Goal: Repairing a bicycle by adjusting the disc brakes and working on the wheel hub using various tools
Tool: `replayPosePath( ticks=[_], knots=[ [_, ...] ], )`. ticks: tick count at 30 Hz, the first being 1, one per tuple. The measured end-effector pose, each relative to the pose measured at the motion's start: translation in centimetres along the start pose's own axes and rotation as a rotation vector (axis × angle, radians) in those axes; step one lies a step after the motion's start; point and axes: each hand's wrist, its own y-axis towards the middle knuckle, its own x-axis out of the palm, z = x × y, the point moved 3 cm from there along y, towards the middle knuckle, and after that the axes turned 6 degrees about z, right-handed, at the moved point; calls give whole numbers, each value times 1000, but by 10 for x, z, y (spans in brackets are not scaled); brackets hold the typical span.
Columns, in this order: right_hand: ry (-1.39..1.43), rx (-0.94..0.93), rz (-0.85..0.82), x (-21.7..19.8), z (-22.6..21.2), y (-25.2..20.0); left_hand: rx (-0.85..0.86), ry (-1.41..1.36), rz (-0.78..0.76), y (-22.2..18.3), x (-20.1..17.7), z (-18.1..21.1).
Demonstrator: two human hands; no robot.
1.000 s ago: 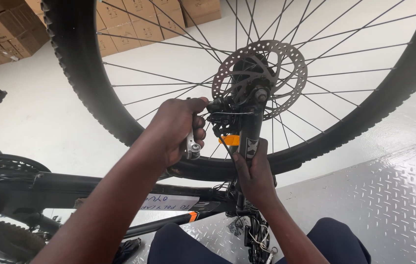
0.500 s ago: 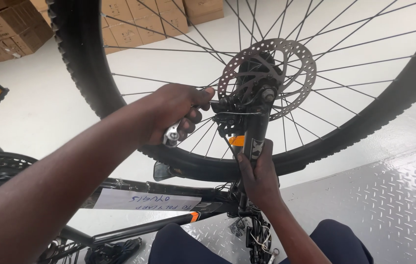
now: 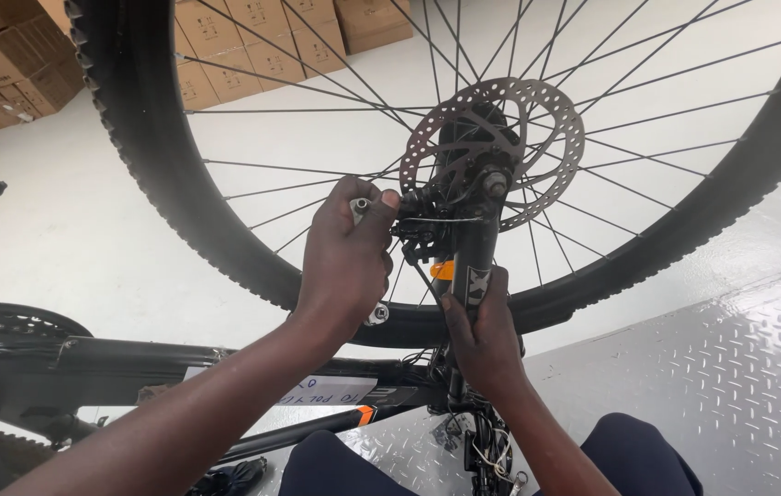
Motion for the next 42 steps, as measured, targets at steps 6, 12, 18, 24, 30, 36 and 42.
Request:
replayPosePath(
  ticks=[6,12,18,24,30,36,42],
  knots=[
    [21,-9,24,0,6,3,194,313,100,12,-5,-20],
    [13,-2,37,3,10,0,313,375,141,8,-5,-23],
    [-34,2,63,6,4,-2,416,338,143,7,-5,-26],
    [-22,12,65,6,4,-4,471,323,157,9,-5,-31],
    [-7,23,51,6,-2,-6,324,212,128,13,-8,-30],
    [9,20,50,6,11,-4,31,7,122,1,9,-14],
    [-6,9,2,-1,-5,-5,-152,36,44,-8,1,10]
  ],
)
